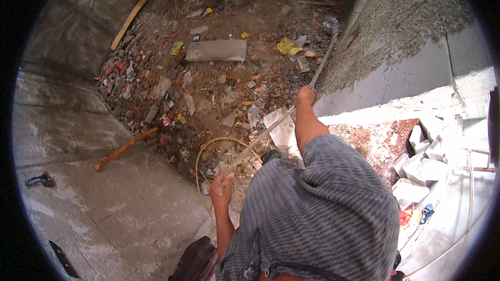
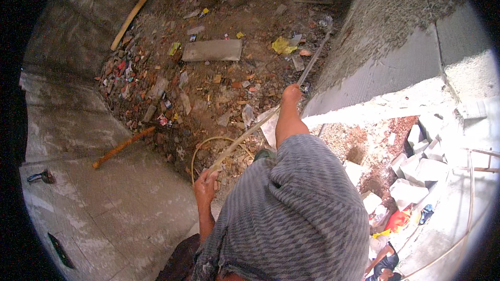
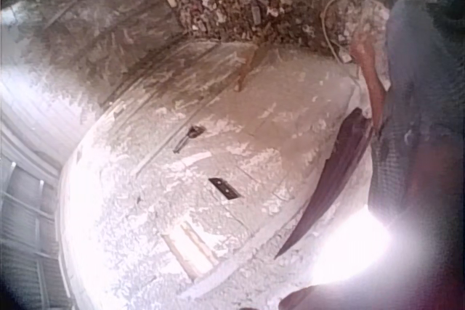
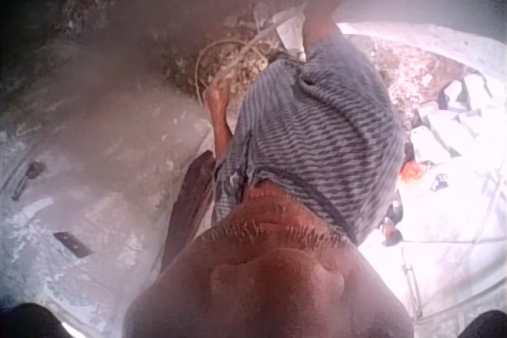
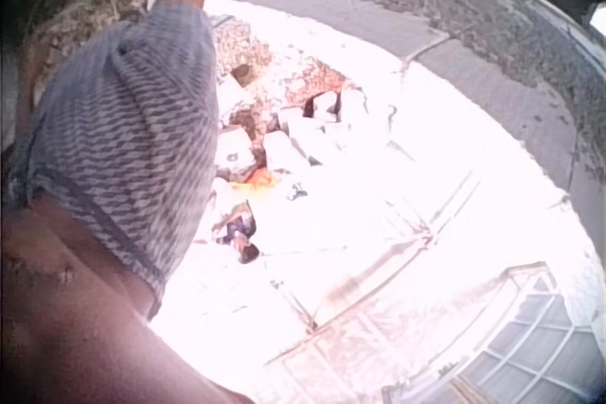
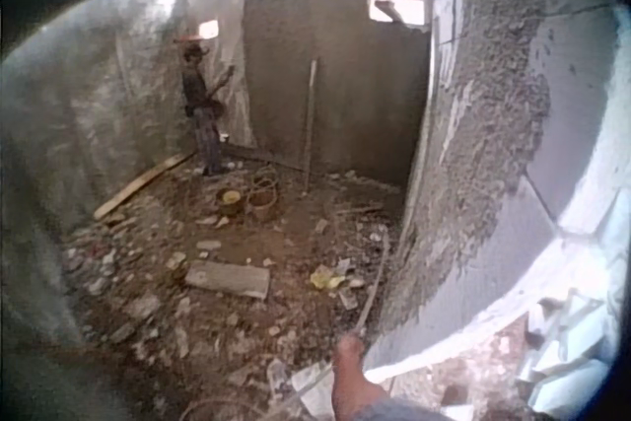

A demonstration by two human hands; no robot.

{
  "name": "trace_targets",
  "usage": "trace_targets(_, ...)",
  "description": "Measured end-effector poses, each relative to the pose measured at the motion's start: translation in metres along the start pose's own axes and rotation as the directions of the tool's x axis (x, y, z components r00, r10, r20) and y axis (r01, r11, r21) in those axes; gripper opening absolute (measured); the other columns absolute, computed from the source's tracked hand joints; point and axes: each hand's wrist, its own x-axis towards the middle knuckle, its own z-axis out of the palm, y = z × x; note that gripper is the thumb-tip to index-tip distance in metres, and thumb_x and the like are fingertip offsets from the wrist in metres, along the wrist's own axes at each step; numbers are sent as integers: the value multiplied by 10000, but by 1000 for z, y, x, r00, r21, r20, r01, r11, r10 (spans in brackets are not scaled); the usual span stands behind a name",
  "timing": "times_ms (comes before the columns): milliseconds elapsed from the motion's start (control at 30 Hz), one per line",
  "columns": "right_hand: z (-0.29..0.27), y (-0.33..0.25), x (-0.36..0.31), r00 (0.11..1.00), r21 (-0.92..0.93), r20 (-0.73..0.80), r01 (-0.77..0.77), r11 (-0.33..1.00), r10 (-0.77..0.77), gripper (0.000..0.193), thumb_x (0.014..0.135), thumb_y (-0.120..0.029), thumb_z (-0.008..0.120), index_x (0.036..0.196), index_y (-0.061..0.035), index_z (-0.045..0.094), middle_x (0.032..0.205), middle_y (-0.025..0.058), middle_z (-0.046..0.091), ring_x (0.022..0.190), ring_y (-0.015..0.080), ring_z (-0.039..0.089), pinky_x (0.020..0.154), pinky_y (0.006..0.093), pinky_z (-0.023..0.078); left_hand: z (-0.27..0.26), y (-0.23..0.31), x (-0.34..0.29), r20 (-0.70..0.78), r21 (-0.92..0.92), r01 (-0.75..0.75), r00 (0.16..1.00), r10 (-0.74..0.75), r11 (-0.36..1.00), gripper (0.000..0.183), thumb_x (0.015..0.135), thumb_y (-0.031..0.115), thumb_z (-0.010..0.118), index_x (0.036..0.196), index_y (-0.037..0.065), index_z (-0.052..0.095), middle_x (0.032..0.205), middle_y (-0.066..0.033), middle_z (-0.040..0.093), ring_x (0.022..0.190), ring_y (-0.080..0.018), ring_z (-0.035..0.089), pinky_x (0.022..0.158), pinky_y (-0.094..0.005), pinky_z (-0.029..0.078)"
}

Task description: The person holds a hose and sprays water onto a debris-covered floor and walls inside a construction site. The person moves around the room, directing the water stream across different areas while another worker is visible in the background.

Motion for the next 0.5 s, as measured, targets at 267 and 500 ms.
trace_targets(267, 18, -14, -15, 1000, 61, -3, -15, 998, 15, 545, 896, -357, 294, 853, 80, 618, 936, 283, 592, 901, 400, 575, 760, 475, 459, -8, -2, 8, -14, 168, -26, 999, 29, 985, 364, 777, 320, 642, 978, 17, 633, 871, -156, 647, 823, -296, 618, 747, -348, 457)
trace_targets(500, 13, -25, -15, 984, 194, 93, -164, 967, 149, 509, 908, -318, 290, 937, 103, 574, 934, 271, 594, 864, 415, 578, 745, 473, 462, -6, 12, 12, -24, 185, 31, 999, -27, 982, 391, 775, 322, 649, 1007, 7, 629, 889, -154, 650, 823, -266, 623, 753, -357, 463)
